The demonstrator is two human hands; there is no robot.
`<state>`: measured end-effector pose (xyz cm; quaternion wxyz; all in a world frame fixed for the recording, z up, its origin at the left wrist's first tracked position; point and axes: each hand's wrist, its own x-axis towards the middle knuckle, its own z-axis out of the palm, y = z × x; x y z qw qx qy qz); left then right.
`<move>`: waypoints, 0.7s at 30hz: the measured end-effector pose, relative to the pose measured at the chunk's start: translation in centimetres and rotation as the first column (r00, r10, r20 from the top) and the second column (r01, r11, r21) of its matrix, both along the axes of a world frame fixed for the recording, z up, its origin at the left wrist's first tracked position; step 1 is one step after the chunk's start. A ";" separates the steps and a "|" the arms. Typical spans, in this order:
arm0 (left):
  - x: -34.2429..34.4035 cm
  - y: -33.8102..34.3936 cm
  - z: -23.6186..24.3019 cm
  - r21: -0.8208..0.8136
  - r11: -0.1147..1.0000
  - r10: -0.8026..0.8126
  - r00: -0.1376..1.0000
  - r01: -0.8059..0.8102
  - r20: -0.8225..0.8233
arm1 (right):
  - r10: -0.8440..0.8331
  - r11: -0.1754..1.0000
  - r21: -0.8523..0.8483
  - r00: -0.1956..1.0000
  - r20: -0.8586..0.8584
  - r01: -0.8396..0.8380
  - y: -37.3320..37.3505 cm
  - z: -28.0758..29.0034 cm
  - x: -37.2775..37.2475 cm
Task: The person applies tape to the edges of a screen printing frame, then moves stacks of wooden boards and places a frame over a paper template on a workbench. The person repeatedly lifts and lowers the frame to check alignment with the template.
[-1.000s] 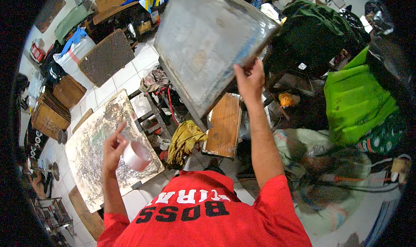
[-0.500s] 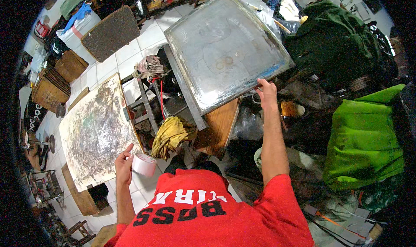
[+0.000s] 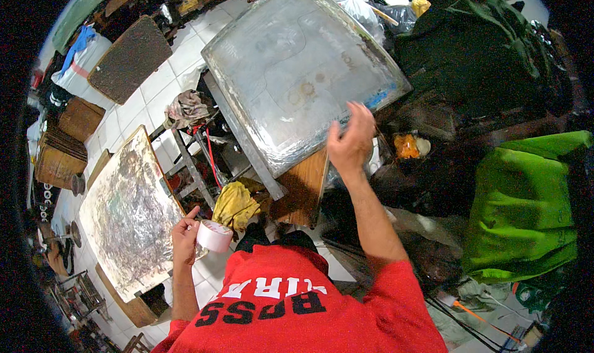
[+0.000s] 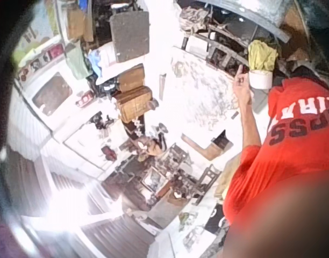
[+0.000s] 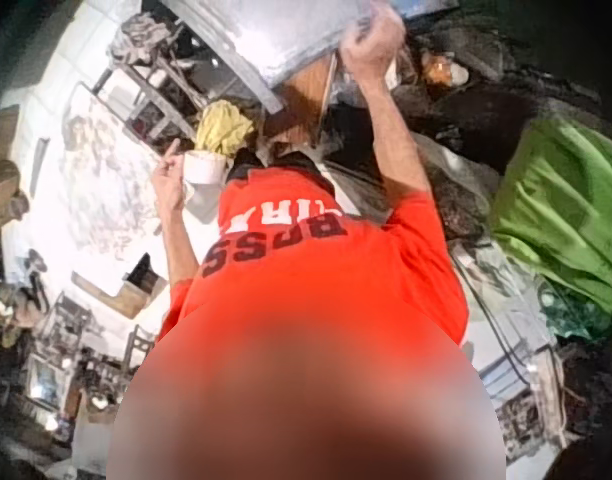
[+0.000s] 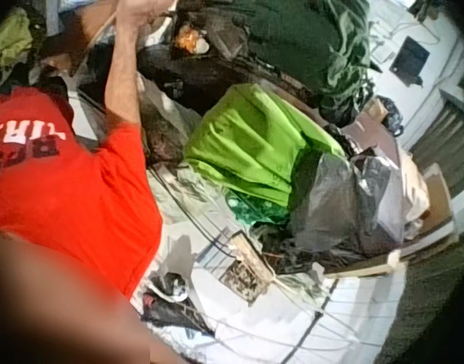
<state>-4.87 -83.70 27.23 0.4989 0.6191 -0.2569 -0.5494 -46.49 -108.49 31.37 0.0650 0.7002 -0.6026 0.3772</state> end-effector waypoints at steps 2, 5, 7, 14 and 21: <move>0.3 -1.4 -0.4 0.012 0.999 -0.031 0.999 0.032 -0.022 | 0.077 0.997 0.046 0.966 -0.246 -0.068 -3.1 0.4 1.9; 1.6 -3.5 -1.3 -0.006 0.996 -0.094 0.996 0.094 -0.007 | 0.029 0.998 0.060 0.915 -0.403 -0.005 -8.4 -0.5 3.9; 2.8 -5.0 -2.2 0.038 0.993 -0.114 0.993 0.115 -0.015 | 0.028 0.994 0.106 0.884 -0.466 0.024 -9.7 -1.3 4.1; 4.8 -11.0 -3.9 0.093 0.976 -0.193 0.979 0.198 -0.058 | 0.387 0.919 0.316 0.699 -0.602 -0.236 -8.7 1.7 1.3; 2.2 -14.9 -2.9 0.009 0.952 -0.304 0.949 0.306 -0.086 | 0.282 0.944 0.284 0.862 -0.421 -0.169 -8.6 -0.1 5.2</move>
